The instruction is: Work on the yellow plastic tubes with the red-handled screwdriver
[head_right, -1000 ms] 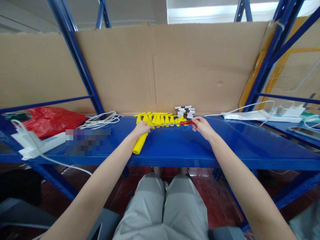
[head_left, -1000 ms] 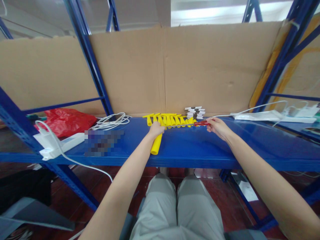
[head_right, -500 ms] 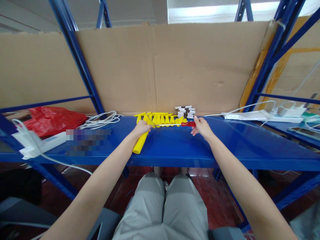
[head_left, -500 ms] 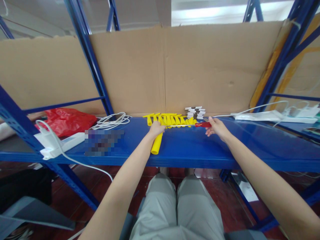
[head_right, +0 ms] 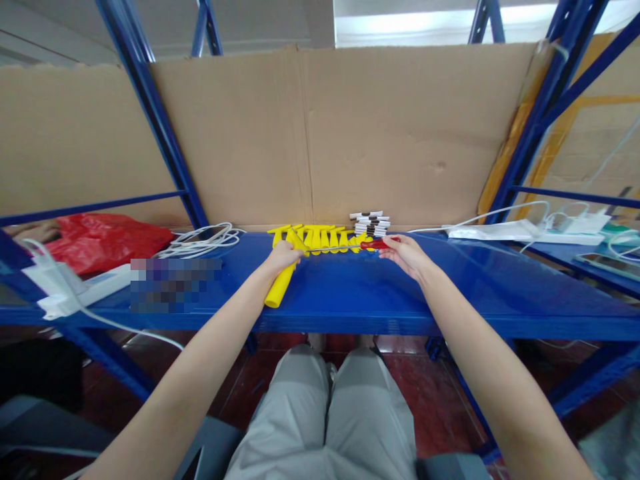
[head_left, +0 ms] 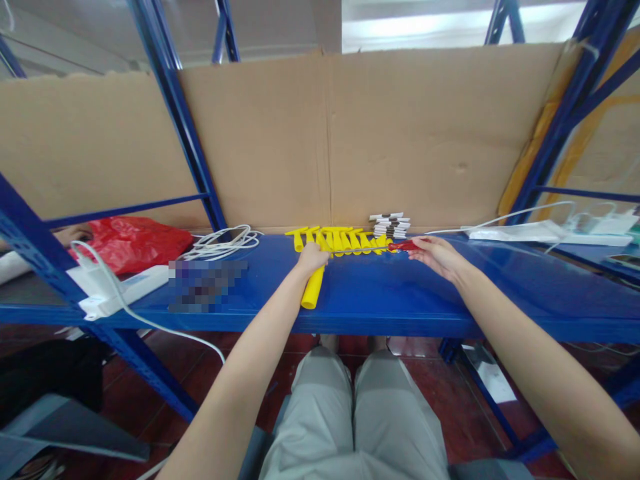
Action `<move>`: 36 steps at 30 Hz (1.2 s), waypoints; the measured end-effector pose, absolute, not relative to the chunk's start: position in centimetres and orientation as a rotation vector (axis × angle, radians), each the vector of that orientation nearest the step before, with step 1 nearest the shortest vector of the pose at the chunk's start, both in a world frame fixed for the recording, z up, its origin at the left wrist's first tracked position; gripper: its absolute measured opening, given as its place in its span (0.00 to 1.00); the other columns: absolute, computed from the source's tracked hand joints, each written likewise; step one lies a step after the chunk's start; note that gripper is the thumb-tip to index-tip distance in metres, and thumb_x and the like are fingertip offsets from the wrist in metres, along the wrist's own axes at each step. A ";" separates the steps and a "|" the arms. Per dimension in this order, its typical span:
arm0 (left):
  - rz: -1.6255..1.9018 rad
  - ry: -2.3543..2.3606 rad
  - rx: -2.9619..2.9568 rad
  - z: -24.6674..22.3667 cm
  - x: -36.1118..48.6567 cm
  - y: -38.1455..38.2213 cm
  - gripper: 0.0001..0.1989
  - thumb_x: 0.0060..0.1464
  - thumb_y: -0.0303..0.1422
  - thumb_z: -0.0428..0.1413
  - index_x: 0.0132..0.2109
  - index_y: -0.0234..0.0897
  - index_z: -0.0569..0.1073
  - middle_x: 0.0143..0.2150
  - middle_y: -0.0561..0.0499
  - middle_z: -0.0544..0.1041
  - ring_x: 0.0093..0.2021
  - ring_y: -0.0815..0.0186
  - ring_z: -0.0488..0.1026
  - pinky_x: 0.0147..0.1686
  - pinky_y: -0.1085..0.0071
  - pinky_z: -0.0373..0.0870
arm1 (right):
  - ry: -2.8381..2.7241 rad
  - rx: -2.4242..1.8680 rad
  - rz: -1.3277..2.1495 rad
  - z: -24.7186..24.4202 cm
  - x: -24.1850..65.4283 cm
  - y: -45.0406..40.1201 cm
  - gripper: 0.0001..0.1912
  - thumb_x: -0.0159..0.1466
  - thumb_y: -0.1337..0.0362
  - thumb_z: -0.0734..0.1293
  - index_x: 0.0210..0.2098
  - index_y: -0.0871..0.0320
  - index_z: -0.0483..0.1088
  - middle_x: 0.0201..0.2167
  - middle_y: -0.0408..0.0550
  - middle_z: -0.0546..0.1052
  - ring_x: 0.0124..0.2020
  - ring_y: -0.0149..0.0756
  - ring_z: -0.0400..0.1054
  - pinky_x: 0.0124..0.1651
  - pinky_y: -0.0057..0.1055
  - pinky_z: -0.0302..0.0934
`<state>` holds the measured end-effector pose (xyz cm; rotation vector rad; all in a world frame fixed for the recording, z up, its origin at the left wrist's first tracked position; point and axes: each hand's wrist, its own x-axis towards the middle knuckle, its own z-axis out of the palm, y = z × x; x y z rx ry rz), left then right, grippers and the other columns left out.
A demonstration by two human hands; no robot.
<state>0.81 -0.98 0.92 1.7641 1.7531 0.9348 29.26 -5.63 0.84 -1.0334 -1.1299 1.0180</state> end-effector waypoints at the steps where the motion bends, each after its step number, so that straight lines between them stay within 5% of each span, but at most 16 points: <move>1: 0.930 1.759 1.768 0.9 0.8 -1.0 0.07 0.48 0.21 0.55 0.25 0.29 0.74 0.25 0.40 0.77 0.29 0.60 0.76 0.31 0.70 0.69 | -1.125 -1.030 1.028 0.9 29.2 -5.7 0.07 0.60 0.74 0.69 0.28 0.59 0.68 0.25 0.47 0.74 0.24 0.29 0.70 0.28 0.25 0.71; 16: 0.952 1.758 1.727 1.0 0.7 -1.0 0.08 0.46 0.20 0.54 0.22 0.32 0.72 0.22 0.43 0.75 0.27 0.62 0.74 0.31 0.70 0.68 | -1.206 -0.970 0.941 0.9 28.8 -6.0 0.12 0.55 0.79 0.70 0.31 0.57 0.68 0.28 0.41 0.77 0.29 0.28 0.74 0.36 0.26 0.71; 23: 0.991 1.703 1.712 0.6 0.8 -0.7 0.04 0.47 0.21 0.56 0.28 0.30 0.74 0.21 0.46 0.74 0.25 0.64 0.73 0.31 0.70 0.69 | -1.263 -1.096 0.810 0.5 28.9 -5.7 0.14 0.65 0.54 0.67 0.30 0.57 0.64 0.20 0.41 0.72 0.17 0.28 0.67 0.19 0.23 0.63; 28: 0.972 1.697 1.710 0.6 0.8 -0.5 0.03 0.47 0.22 0.56 0.29 0.29 0.74 0.20 0.46 0.74 0.23 0.65 0.71 0.28 0.71 0.68 | -1.256 -1.183 0.740 0.1 29.0 -5.5 0.15 0.65 0.53 0.66 0.29 0.56 0.61 0.12 0.33 0.59 0.10 0.23 0.50 0.12 0.19 0.46; 36: 0.999 1.653 1.659 0.7 0.8 -0.6 0.05 0.47 0.20 0.55 0.32 0.29 0.75 0.20 0.47 0.74 0.24 0.65 0.71 0.30 0.71 0.69 | -1.248 -1.005 0.847 0.3 29.5 -5.0 0.12 0.57 0.60 0.73 0.30 0.57 0.66 0.22 0.40 0.71 0.20 0.27 0.63 0.23 0.25 0.63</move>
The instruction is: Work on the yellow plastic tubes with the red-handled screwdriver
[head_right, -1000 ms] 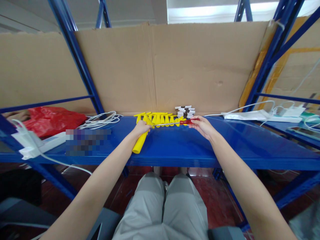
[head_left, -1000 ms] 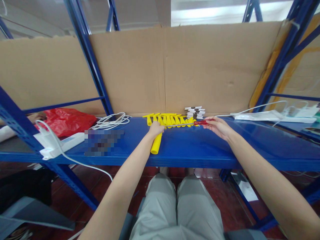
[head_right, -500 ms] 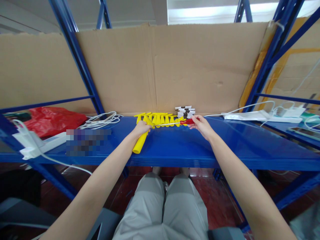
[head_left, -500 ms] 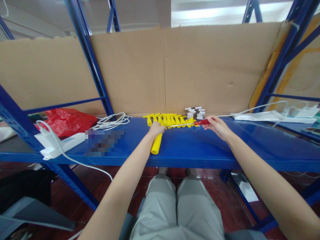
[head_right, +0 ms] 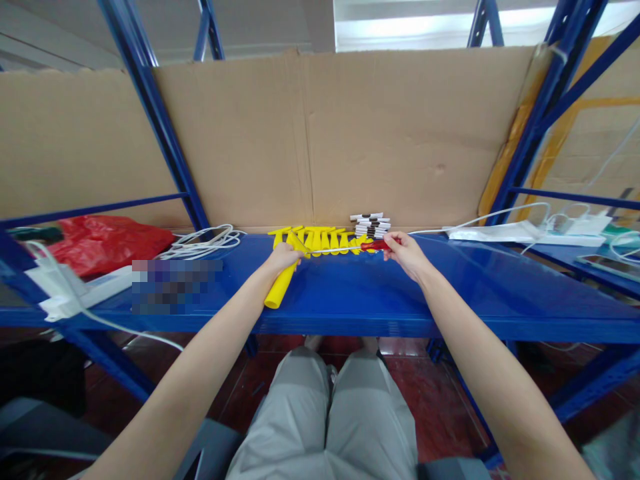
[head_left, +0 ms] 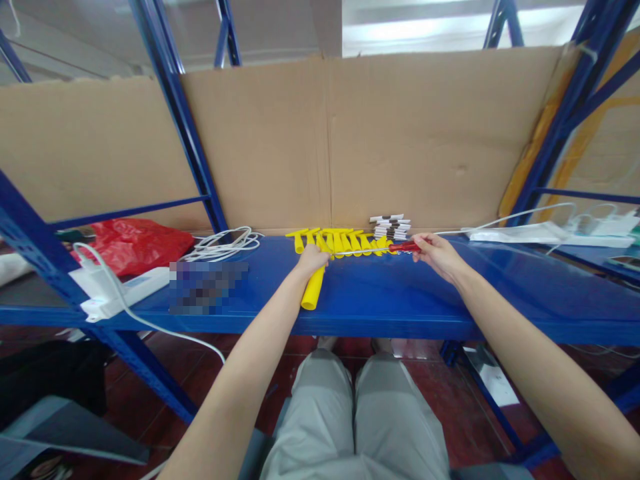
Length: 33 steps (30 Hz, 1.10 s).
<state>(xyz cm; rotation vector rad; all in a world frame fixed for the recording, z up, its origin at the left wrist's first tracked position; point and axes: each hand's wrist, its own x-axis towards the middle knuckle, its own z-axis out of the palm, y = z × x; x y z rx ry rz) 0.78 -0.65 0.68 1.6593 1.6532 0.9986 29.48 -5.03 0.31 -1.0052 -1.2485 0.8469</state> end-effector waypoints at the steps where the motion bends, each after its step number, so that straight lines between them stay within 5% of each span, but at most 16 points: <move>1: 1.002 1.657 1.659 0.7 0.8 -0.6 0.05 0.47 0.20 0.55 0.31 0.29 0.75 0.20 0.47 0.74 0.24 0.65 0.71 0.30 0.71 0.68 | -1.242 -1.004 0.856 0.4 29.5 -5.0 0.11 0.56 0.62 0.73 0.30 0.56 0.67 0.24 0.41 0.71 0.22 0.28 0.65 0.24 0.26 0.64; 6: 0.961 1.662 1.659 0.7 0.8 -0.5 0.04 0.48 0.22 0.56 0.27 0.30 0.73 0.19 0.48 0.72 0.21 0.66 0.70 0.27 0.71 0.68 | -1.180 -0.998 0.849 0.6 29.3 -5.2 0.06 0.59 0.69 0.68 0.27 0.58 0.67 0.24 0.44 0.73 0.23 0.29 0.67 0.25 0.25 0.65; 10: 0.950 1.656 1.670 0.8 0.9 -0.6 0.05 0.49 0.22 0.55 0.27 0.30 0.73 0.19 0.47 0.72 0.20 0.66 0.69 0.27 0.70 0.68 | -1.176 -1.089 0.815 0.5 29.0 -5.5 0.12 0.65 0.59 0.67 0.28 0.57 0.63 0.19 0.42 0.70 0.18 0.28 0.66 0.21 0.24 0.63; 13: 0.961 1.641 1.672 0.8 0.9 -0.6 0.05 0.49 0.21 0.55 0.27 0.30 0.72 0.19 0.48 0.72 0.19 0.67 0.68 0.25 0.71 0.67 | -1.193 -1.225 0.791 0.4 28.8 -5.8 0.15 0.67 0.53 0.63 0.31 0.56 0.62 0.15 0.39 0.67 0.12 0.27 0.61 0.13 0.23 0.56; 17: 0.971 1.645 1.686 0.7 0.8 -0.6 0.05 0.48 0.21 0.55 0.27 0.31 0.72 0.18 0.49 0.70 0.18 0.69 0.66 0.23 0.73 0.65 | -1.175 -1.278 0.796 0.4 28.8 -6.0 0.11 0.67 0.59 0.64 0.31 0.55 0.60 0.13 0.33 0.62 0.09 0.23 0.51 0.10 0.19 0.44; 25: 0.980 1.647 1.655 1.0 1.0 -1.0 0.07 0.47 0.20 0.56 0.24 0.31 0.71 0.15 0.51 0.67 0.20 0.66 0.68 0.27 0.71 0.67 | -1.191 -1.057 0.872 0.1 29.7 -4.8 0.11 0.60 0.66 0.70 0.30 0.56 0.62 0.20 0.39 0.70 0.18 0.27 0.64 0.22 0.25 0.63; 33: 0.988 1.666 1.664 0.9 1.1 -1.1 0.07 0.49 0.22 0.56 0.24 0.30 0.72 0.13 0.51 0.66 0.20 0.65 0.69 0.27 0.71 0.67 | -1.130 -0.962 0.892 0.1 30.0 -4.3 0.05 0.59 0.72 0.66 0.28 0.58 0.66 0.24 0.43 0.73 0.22 0.29 0.67 0.26 0.27 0.66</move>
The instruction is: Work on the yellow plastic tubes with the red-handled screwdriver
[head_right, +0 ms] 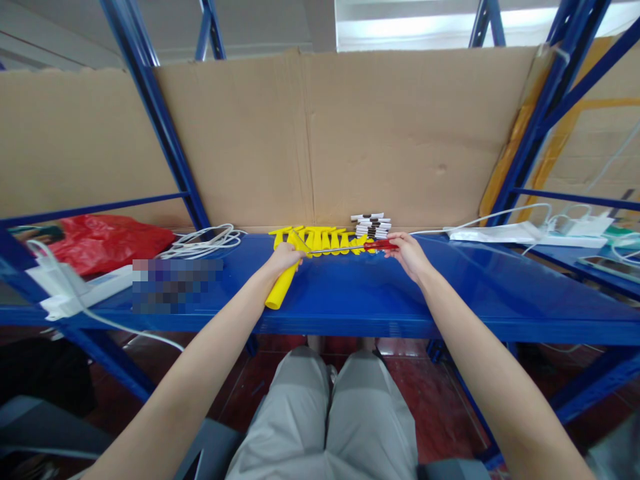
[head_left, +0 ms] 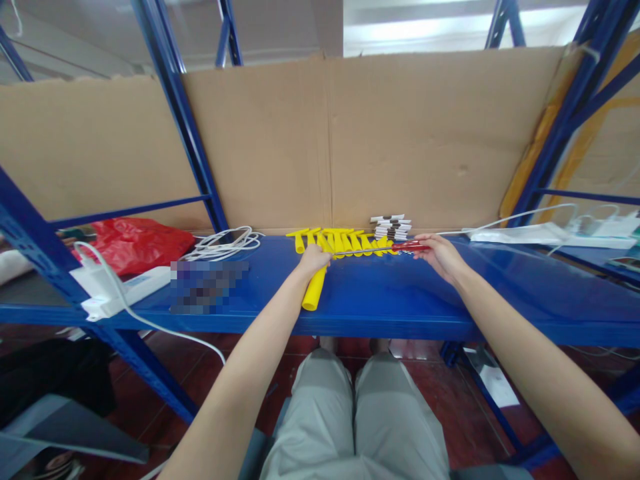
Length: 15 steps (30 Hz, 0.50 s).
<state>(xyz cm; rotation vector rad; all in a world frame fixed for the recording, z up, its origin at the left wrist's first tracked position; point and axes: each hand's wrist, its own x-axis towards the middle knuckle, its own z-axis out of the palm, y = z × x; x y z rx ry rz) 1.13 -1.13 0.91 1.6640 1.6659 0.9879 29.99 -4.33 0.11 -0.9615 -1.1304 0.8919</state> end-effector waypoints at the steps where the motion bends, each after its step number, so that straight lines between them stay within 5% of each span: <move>1: 0.982 1.671 1.670 0.9 1.1 -1.1 0.07 0.49 0.22 0.56 0.24 0.30 0.72 0.13 0.51 0.66 0.20 0.65 0.69 0.26 0.71 0.67 | -1.125 -0.959 0.890 0.1 29.9 -4.4 0.06 0.61 0.70 0.66 0.28 0.58 0.66 0.23 0.43 0.73 0.22 0.29 0.66 0.26 0.27 0.66; 5: 0.956 1.680 1.694 1.1 1.2 -1.3 0.08 0.49 0.21 0.55 0.24 0.29 0.72 0.15 0.50 0.68 0.20 0.66 0.69 0.26 0.72 0.66 | -1.140 -0.995 0.893 0.1 29.8 -4.7 0.10 0.65 0.61 0.65 0.29 0.57 0.65 0.19 0.43 0.70 0.18 0.29 0.63 0.21 0.27 0.62; 15: 0.905 1.699 1.702 1.2 1.3 -1.6 0.07 0.50 0.21 0.54 0.25 0.27 0.73 0.14 0.51 0.66 0.18 0.68 0.65 0.23 0.73 0.63 | -1.147 -0.955 0.912 0.2 30.1 -4.3 0.04 0.56 0.73 0.65 0.28 0.58 0.67 0.20 0.44 0.72 0.21 0.31 0.67 0.24 0.28 0.65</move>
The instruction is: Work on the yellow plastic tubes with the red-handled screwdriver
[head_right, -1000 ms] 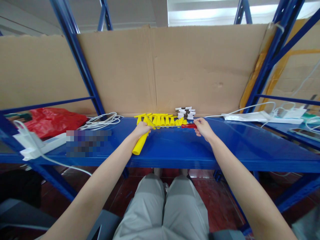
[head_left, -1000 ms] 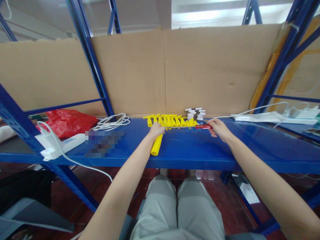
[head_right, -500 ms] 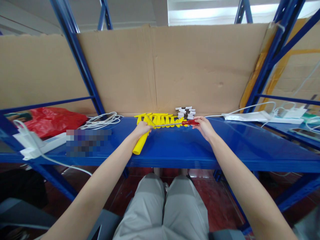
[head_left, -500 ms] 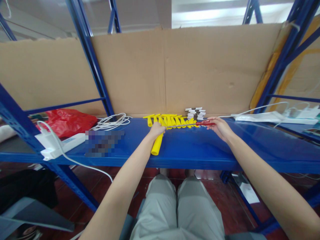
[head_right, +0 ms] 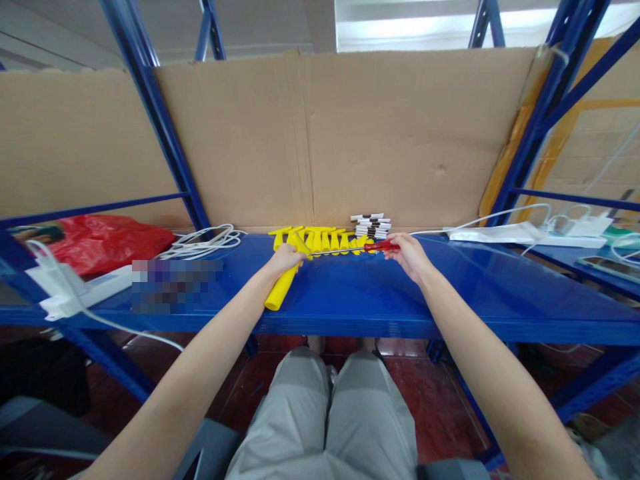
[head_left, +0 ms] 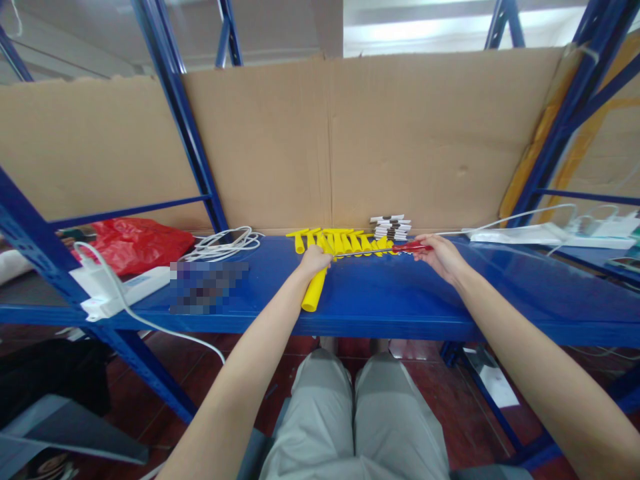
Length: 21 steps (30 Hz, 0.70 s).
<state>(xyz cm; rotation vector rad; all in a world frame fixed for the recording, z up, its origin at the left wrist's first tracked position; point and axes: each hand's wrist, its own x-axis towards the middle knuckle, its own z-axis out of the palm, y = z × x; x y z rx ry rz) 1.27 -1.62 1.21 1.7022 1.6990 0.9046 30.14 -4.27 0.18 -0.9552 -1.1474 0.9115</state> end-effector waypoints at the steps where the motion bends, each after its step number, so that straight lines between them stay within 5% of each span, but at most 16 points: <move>1: 0.904 1.700 1.702 1.2 1.3 -1.6 0.07 0.50 0.21 0.54 0.26 0.26 0.74 0.15 0.50 0.68 0.18 0.68 0.66 0.23 0.72 0.63 | -1.152 -0.949 0.916 0.2 30.1 -4.3 0.04 0.56 0.73 0.65 0.28 0.58 0.67 0.21 0.44 0.73 0.21 0.31 0.67 0.24 0.28 0.66; 7: 0.907 1.708 1.706 1.0 1.1 -1.4 0.09 0.50 0.20 0.53 0.24 0.28 0.72 0.17 0.49 0.69 0.18 0.69 0.65 0.24 0.73 0.62 | -1.152 -1.034 0.942 0.5 29.3 -5.4 0.09 0.61 0.68 0.68 0.26 0.58 0.66 0.20 0.44 0.74 0.20 0.29 0.68 0.23 0.26 0.67; 21: 0.783 1.744 1.894 0.4 0.4 -0.6 0.08 0.50 0.22 0.53 0.25 0.30 0.74 0.17 0.50 0.69 0.21 0.67 0.68 0.26 0.72 0.64 | -1.240 -0.919 0.853 -0.4 29.8 -4.6 0.19 0.49 0.55 0.79 0.26 0.58 0.68 0.24 0.44 0.76 0.21 0.31 0.71 0.27 0.32 0.72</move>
